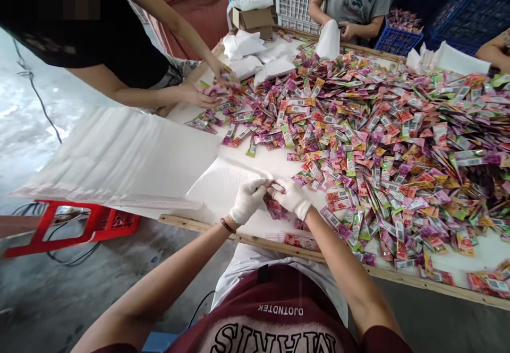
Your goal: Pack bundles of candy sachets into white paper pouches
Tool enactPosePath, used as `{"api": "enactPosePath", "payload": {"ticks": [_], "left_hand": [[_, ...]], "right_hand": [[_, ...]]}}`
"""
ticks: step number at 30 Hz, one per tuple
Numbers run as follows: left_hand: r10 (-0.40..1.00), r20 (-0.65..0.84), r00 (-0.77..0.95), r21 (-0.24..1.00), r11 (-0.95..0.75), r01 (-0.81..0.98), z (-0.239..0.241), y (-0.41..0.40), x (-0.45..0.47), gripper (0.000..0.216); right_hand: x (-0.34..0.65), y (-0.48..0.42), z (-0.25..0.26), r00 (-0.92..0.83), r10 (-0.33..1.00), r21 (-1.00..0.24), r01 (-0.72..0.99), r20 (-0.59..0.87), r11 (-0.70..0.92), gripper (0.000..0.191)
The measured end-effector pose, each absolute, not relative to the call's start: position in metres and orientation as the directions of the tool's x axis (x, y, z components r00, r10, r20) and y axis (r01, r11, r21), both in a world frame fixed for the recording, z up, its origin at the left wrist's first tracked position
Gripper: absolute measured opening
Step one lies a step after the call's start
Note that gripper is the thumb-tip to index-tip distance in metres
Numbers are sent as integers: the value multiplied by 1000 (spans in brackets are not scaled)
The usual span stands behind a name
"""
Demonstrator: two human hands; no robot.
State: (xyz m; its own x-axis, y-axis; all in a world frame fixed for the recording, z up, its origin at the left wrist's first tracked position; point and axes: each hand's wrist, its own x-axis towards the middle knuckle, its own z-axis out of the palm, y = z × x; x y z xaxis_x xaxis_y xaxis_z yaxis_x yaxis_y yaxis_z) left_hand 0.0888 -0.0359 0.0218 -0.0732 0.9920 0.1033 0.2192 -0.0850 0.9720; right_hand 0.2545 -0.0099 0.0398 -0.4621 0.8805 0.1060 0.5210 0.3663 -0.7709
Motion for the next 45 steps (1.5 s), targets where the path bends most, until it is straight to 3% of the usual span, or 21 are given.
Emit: {"api": "enactPosePath", "payload": {"ticks": [3, 6, 8, 11, 14, 17, 20, 25, 29, 39, 45], "left_hand": [[993, 16, -120, 973, -44, -228, 49, -28, 77, 24], [994, -16, -108, 883, -37, -468, 74, -21, 69, 29], [995, -10, -100, 856, -43, -516, 87, -17, 71, 27], [999, 9, -53, 852, -36, -523, 102, -15, 79, 25], [997, 64, -47, 931, -76, -358, 119, -16, 79, 20], [985, 153, -83, 988, -154, -6, 139, -17, 65, 15], [979, 178, -96, 966, -155, 209, 161, -16, 47, 9], [960, 279, 37, 841, -263, 473, 193, -11, 34, 15], [951, 308, 40, 800, -281, 530, 203, -1, 28, 19], [978, 208, 30, 867, -199, 457, 215, 9, 15, 15], [927, 369, 70, 659, -314, 683, 228, 13, 6, 20]], "right_hand": [[276, -5, 77, -270, 941, -899, 329, 205, 290, 31], [299, -7, 99, -28, 983, -970, 159, 182, 184, 29], [302, -9, 104, -105, 994, -997, 76, 21, 29, 30], [288, -5, 112, -255, 954, -985, 105, -157, -134, 27], [274, 3, 132, -272, 955, -978, 198, -118, -64, 21], [275, 10, 164, -282, 959, -951, 299, -8, 80, 19], [278, 13, 195, -273, 960, -903, 393, 66, 174, 27], [269, 17, 226, -291, 955, -919, 361, 48, 157, 22], [264, 20, 237, -314, 949, -933, 333, 27, 136, 18], [263, 13, 246, -321, 946, -954, 268, 47, 138, 29], [265, 4, 228, -308, 949, -926, 333, 70, 177, 39]]}}
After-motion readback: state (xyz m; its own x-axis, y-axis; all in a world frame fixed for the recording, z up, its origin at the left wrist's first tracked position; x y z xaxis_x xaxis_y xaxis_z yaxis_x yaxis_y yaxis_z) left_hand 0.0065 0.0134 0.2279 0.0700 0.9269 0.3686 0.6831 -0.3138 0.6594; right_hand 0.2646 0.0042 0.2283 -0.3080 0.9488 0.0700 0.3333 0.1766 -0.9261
